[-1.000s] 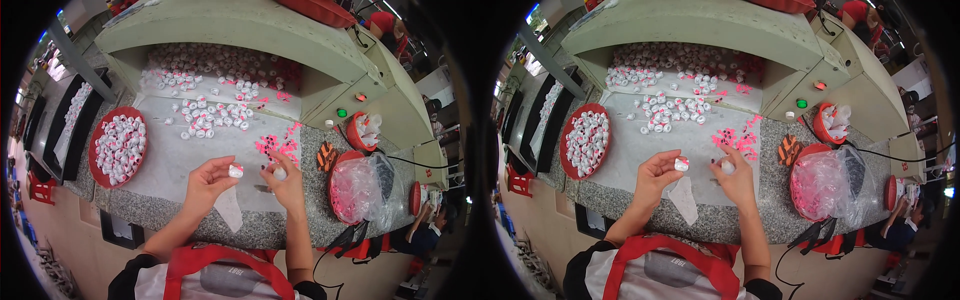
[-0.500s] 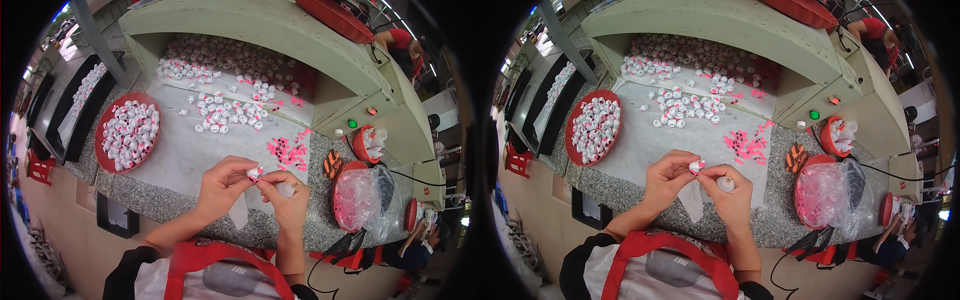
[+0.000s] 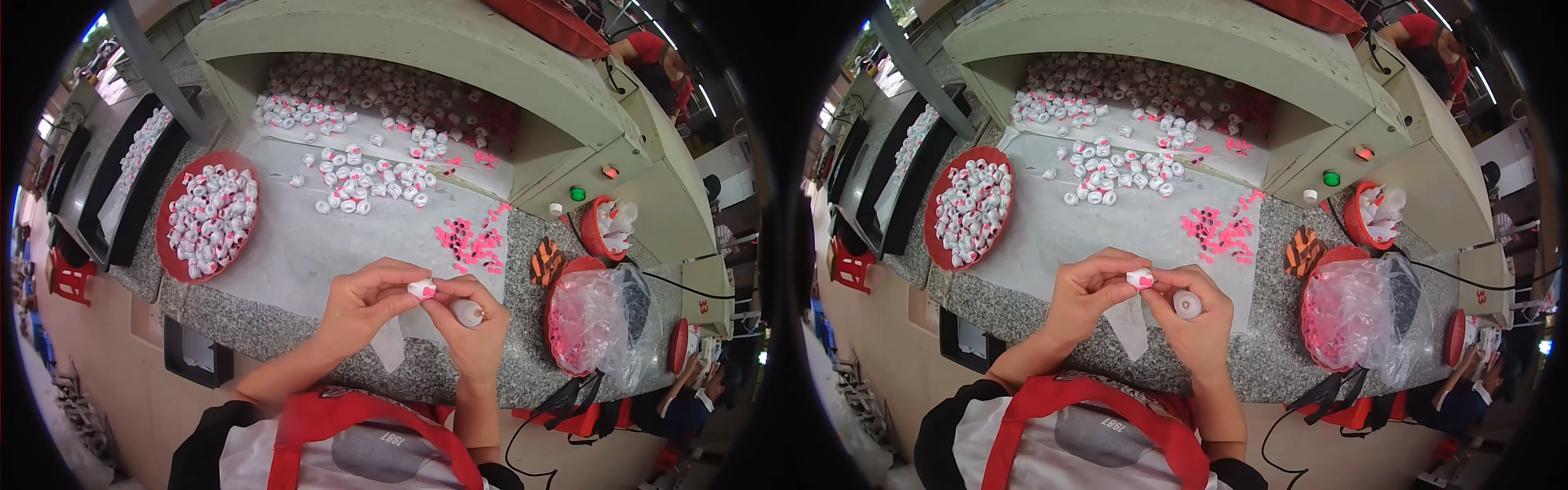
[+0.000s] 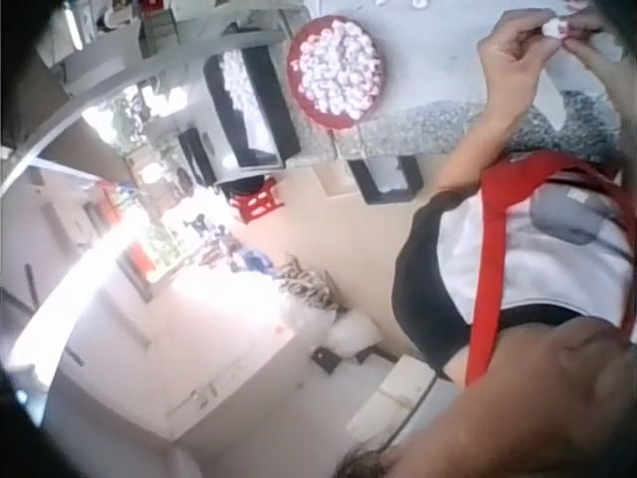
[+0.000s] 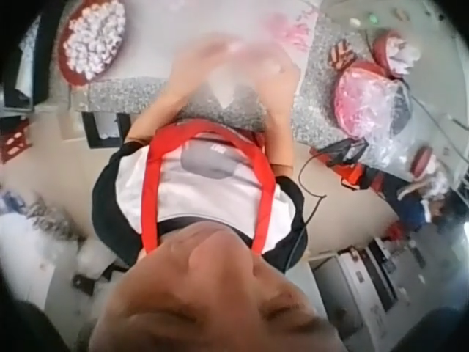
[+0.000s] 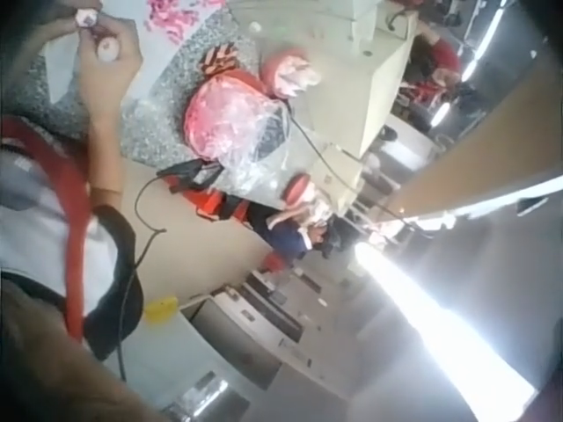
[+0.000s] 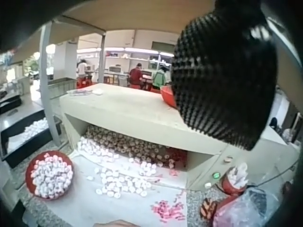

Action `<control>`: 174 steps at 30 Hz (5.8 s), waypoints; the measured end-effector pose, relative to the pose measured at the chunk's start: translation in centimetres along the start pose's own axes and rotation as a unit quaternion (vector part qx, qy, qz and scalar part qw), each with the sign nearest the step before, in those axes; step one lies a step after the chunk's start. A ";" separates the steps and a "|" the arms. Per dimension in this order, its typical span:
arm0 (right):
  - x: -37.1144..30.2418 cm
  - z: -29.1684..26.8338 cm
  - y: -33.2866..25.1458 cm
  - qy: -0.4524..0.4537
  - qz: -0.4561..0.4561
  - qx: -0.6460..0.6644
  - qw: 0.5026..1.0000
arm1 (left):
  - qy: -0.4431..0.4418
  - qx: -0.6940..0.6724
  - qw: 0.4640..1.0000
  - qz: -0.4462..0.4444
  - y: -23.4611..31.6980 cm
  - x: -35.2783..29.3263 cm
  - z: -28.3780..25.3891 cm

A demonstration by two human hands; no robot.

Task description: Applying adhesive or paint to small toy components at a factory workstation.

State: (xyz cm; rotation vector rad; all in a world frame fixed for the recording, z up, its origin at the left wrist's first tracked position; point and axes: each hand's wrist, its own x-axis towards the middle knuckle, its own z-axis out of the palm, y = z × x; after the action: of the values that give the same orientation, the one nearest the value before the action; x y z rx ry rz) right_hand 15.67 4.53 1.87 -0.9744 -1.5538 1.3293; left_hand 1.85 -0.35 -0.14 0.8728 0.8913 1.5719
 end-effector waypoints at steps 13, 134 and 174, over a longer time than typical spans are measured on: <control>1.2 0.3 4.2 0.006 -0.049 -0.024 0.998 | 0.100 -0.087 0.982 -0.134 -2.7 1.3 -1.6; 1.8 -5.7 9.4 0.192 0.120 0.055 0.972 | 0.075 0.039 0.995 -0.049 0.2 0.3 -1.8; -0.3 1.0 1.4 0.012 0.109 0.093 0.990 | 0.081 0.206 0.966 0.132 -1.4 0.1 -0.6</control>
State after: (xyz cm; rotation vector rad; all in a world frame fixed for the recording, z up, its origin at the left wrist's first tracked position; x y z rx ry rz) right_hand 14.84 4.13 0.35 -1.0597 -1.3057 1.5772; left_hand 1.95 -0.13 -1.68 1.2084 1.2919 1.7325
